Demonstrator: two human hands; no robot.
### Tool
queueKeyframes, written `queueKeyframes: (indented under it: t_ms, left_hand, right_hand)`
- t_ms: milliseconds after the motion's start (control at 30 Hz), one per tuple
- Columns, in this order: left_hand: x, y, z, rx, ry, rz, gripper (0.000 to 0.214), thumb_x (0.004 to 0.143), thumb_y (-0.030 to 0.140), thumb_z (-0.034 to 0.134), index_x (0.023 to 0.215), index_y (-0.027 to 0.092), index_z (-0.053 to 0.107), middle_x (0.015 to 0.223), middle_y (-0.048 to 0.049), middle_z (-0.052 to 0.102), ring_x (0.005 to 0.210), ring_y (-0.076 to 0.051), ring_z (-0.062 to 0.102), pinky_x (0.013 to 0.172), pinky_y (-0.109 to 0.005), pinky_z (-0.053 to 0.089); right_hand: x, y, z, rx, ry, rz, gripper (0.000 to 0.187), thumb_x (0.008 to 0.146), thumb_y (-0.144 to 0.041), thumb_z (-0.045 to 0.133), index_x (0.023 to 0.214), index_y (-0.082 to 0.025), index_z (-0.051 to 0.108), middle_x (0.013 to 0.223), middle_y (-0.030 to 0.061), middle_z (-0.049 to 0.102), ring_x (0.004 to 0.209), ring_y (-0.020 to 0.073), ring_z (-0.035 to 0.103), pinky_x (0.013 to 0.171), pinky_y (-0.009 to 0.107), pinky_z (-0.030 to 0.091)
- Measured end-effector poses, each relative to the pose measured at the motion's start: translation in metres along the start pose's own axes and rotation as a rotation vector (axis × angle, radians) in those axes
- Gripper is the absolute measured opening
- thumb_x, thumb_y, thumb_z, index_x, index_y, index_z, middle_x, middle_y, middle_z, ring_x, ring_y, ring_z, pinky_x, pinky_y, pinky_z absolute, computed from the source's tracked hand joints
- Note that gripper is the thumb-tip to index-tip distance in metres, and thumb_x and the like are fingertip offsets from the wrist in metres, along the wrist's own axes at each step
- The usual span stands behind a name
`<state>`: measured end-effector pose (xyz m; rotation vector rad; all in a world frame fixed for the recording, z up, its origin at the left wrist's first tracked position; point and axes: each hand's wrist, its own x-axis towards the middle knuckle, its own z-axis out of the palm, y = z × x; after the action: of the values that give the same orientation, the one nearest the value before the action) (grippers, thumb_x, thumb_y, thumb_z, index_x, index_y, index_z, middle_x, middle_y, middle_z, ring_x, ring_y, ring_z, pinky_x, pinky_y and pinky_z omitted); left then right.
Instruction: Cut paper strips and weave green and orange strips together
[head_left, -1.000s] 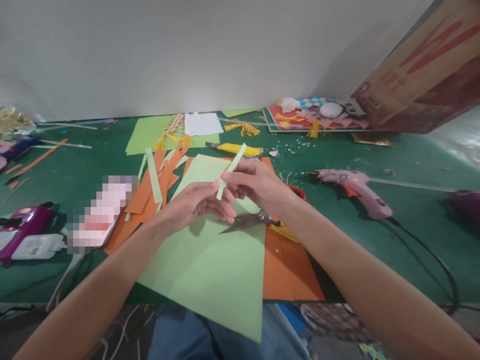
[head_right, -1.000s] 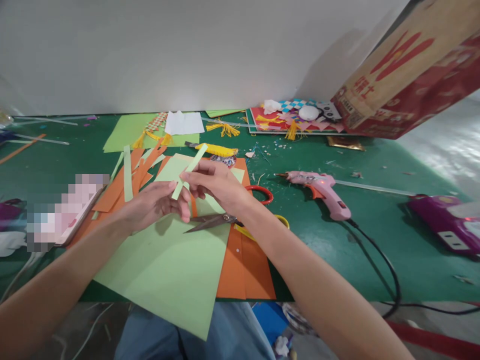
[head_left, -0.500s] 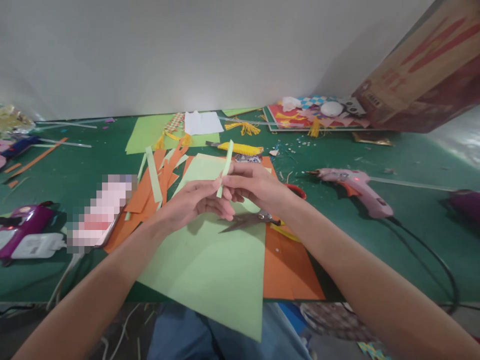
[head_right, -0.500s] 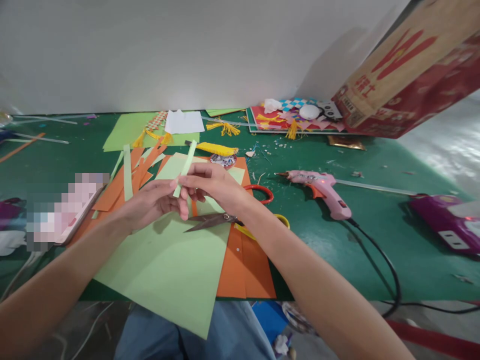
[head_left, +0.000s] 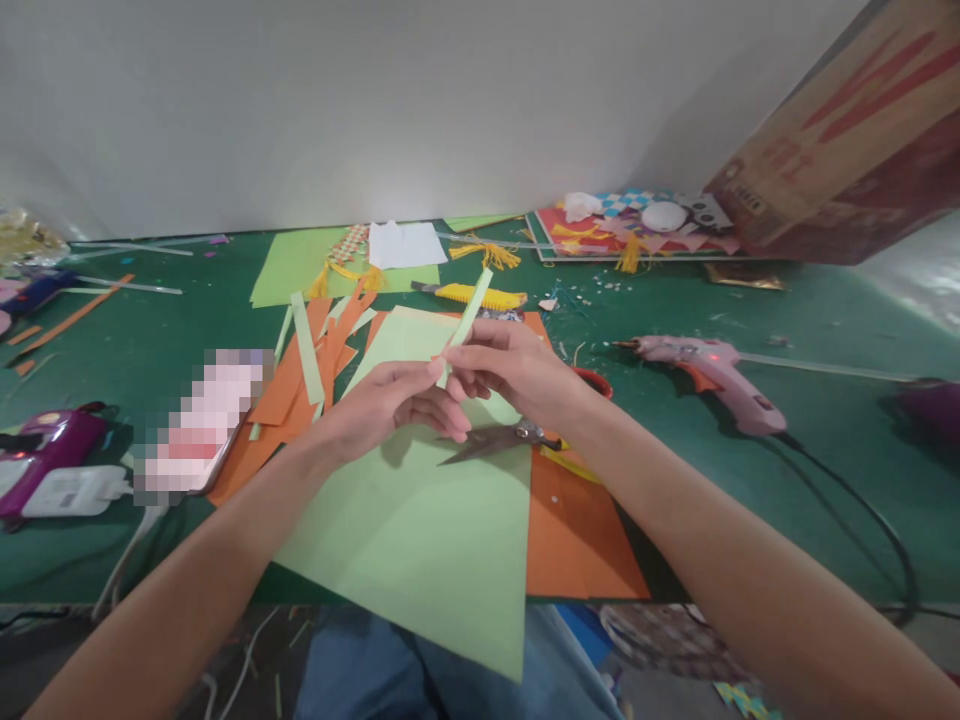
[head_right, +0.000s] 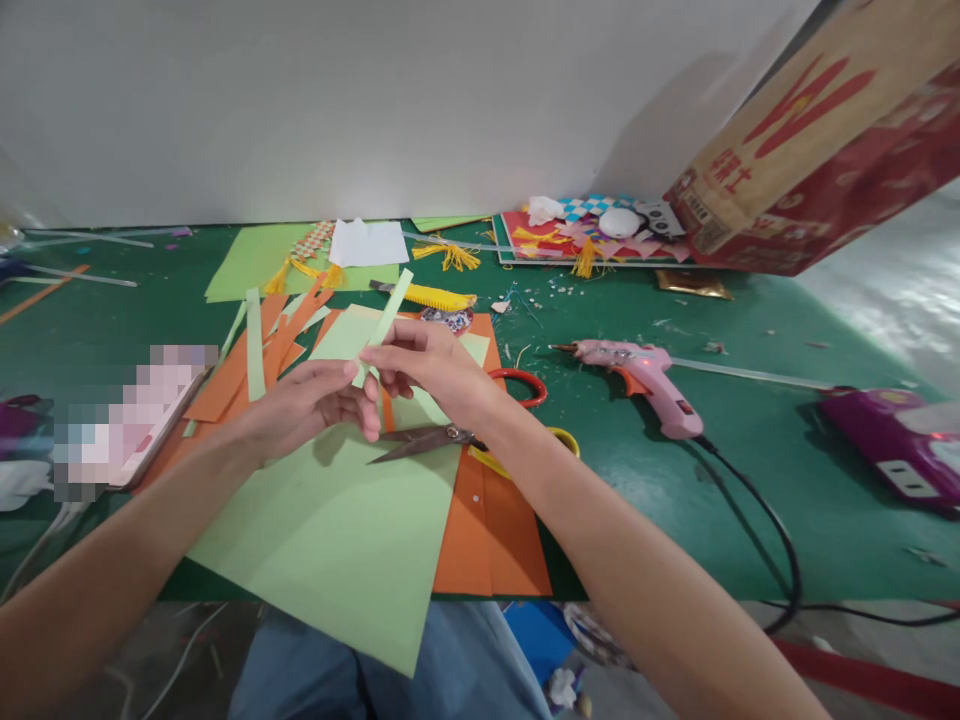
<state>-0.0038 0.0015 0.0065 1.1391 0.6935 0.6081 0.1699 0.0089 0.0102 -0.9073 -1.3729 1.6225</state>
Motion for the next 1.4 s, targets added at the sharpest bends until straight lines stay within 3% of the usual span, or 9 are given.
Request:
queueKeyframes:
  t_ms: [200, 567, 867, 1133, 1400]
  left_hand:
    - [0.0000, 0.0004, 0.0005, 0.006, 0.026, 0.011, 0.034, 0.081, 0.047, 0.063, 0.075, 0.014, 0.064, 0.065, -0.0045, 0.071, 0.059, -0.015, 0.067, 0.068, -0.028, 0.053]
    - [0.0011, -0.0018, -0.0010, 0.071, 0.004, 0.012, 0.039, 0.087, 0.049, 0.054, 0.080, 0.013, 0.066, 0.069, -0.0063, 0.072, 0.061, -0.016, 0.067, 0.070, -0.029, 0.053]
    - [-0.0005, -0.0016, 0.0068, 0.380, 0.176, 0.182, 0.031, 0.091, 0.034, 0.048, 0.072, 0.014, 0.062, 0.065, -0.0038, 0.070, 0.060, -0.013, 0.065, 0.068, -0.027, 0.051]
    - [-0.0026, 0.0002, 0.0050, 0.507, 0.235, 0.185, 0.029, 0.087, 0.019, 0.044, 0.063, 0.016, 0.059, 0.053, 0.0013, 0.065, 0.050, -0.010, 0.061, 0.061, -0.023, 0.049]
    - [-0.0016, -0.0001, 0.0085, 0.501, 0.238, 0.212, 0.025, 0.088, 0.026, 0.048, 0.076, 0.014, 0.067, 0.062, -0.0027, 0.070, 0.058, -0.014, 0.065, 0.067, -0.027, 0.053]
  right_hand:
    - [-0.0007, 0.0032, -0.0018, -0.018, -0.057, -0.008, 0.023, 0.075, -0.036, 0.067, 0.068, -0.016, 0.056, 0.058, -0.0023, 0.059, 0.050, 0.0063, 0.047, 0.049, 0.023, 0.034]
    - [0.0013, 0.0020, -0.0014, -0.051, 0.048, -0.009, 0.024, 0.071, -0.032, 0.069, 0.061, -0.017, 0.052, 0.050, -0.0037, 0.051, 0.048, 0.0068, 0.046, 0.046, 0.022, 0.031]
    - [0.0036, 0.0071, -0.0024, -0.051, 0.082, -0.009, 0.025, 0.071, -0.030, 0.069, 0.059, -0.017, 0.052, 0.049, -0.0039, 0.051, 0.046, 0.0066, 0.045, 0.046, 0.022, 0.032]
    - [0.0027, 0.0044, 0.0000, -0.042, 0.143, -0.050, 0.026, 0.070, -0.029, 0.071, 0.058, -0.017, 0.051, 0.046, -0.0053, 0.049, 0.043, 0.0059, 0.043, 0.046, 0.023, 0.032]
    - [0.0019, 0.0076, 0.0021, -0.070, 0.104, -0.024, 0.032, 0.067, -0.036, 0.075, 0.057, -0.017, 0.051, 0.047, -0.0044, 0.050, 0.045, 0.0054, 0.042, 0.046, 0.022, 0.031]
